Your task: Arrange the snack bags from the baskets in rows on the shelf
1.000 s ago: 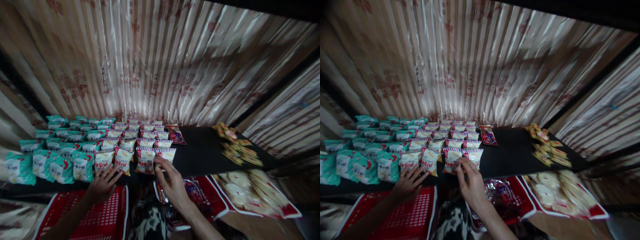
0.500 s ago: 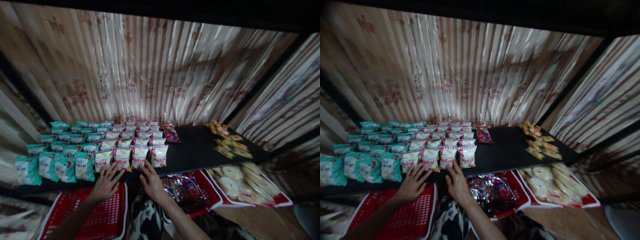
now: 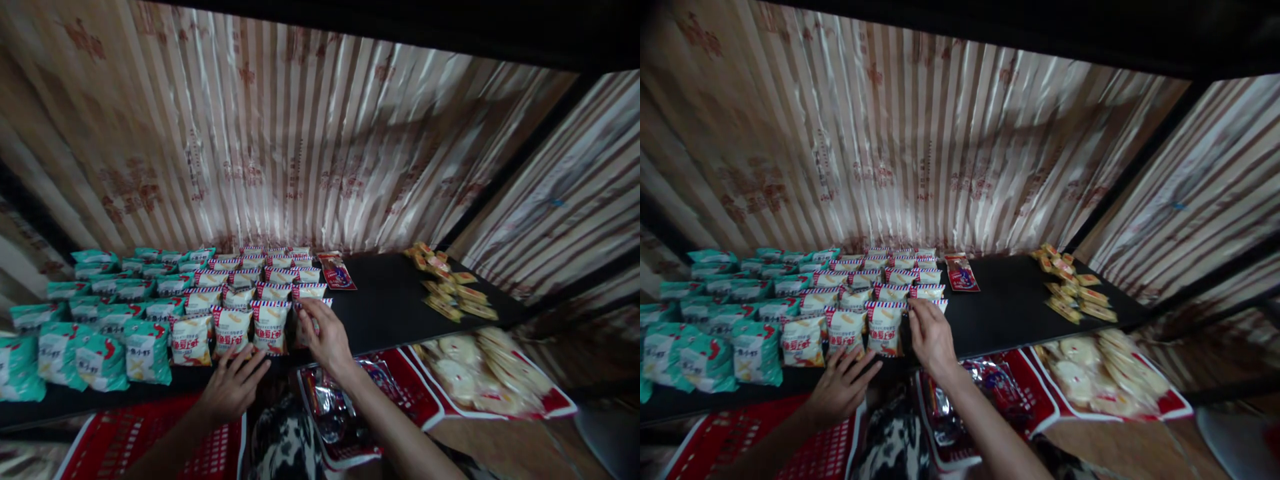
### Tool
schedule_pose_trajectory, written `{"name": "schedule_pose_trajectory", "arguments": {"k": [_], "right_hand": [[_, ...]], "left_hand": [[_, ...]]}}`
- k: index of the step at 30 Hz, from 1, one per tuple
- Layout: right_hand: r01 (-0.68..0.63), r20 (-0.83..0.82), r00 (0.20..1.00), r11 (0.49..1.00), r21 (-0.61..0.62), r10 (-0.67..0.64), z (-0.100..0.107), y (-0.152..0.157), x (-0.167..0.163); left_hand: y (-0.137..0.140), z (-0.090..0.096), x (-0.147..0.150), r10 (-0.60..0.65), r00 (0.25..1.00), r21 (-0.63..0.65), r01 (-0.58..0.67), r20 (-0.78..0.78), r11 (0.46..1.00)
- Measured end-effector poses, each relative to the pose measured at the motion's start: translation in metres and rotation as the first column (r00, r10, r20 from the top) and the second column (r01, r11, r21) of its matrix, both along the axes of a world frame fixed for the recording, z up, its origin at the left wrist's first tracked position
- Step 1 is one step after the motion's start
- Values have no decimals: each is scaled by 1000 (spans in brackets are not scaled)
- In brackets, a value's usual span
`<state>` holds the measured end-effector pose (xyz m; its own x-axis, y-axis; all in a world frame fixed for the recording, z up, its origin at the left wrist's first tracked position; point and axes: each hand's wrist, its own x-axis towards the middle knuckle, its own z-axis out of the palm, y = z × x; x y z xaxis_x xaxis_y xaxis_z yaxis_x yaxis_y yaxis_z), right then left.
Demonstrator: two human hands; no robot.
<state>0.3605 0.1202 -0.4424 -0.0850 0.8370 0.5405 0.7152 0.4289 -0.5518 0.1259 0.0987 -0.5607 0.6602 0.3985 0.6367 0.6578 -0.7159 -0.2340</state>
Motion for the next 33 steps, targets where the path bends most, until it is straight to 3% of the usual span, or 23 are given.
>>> {"name": "schedule_pose_trajectory", "arguments": {"k": [2, 5, 10, 16, 21, 27, 33], "right_hand": [[-4, 119, 993, 1000, -16, 5, 16, 27, 6], [-42, 364, 927, 990, -136, 89, 33, 63, 5], [-25, 603, 775, 963, -270, 189, 38, 99, -7], [-32, 640, 718, 932, -360, 272, 28, 114, -22], [-49, 631, 729, 939, -339, 266, 27, 119, -23], [135, 681, 724, 944, -300, 113, 35, 144, -15], [169, 691, 711, 920, -354, 135, 28, 164, -21]], "left_hand": [[8, 6, 15, -43, 993, 40, 48, -107, 998], [19, 12, 30, -68, 979, 97, 88, -191, 991], [27, 11, 38, -59, 972, 127, 90, -229, 988], [30, 7, 38, -59, 968, 126, 93, -245, 988], [30, 3, 38, -47, 968, 109, 76, -247, 991], [32, 0, 39, -77, 971, 114, 105, -227, 988], [33, 2, 41, -79, 977, 112, 103, -198, 988]]}}
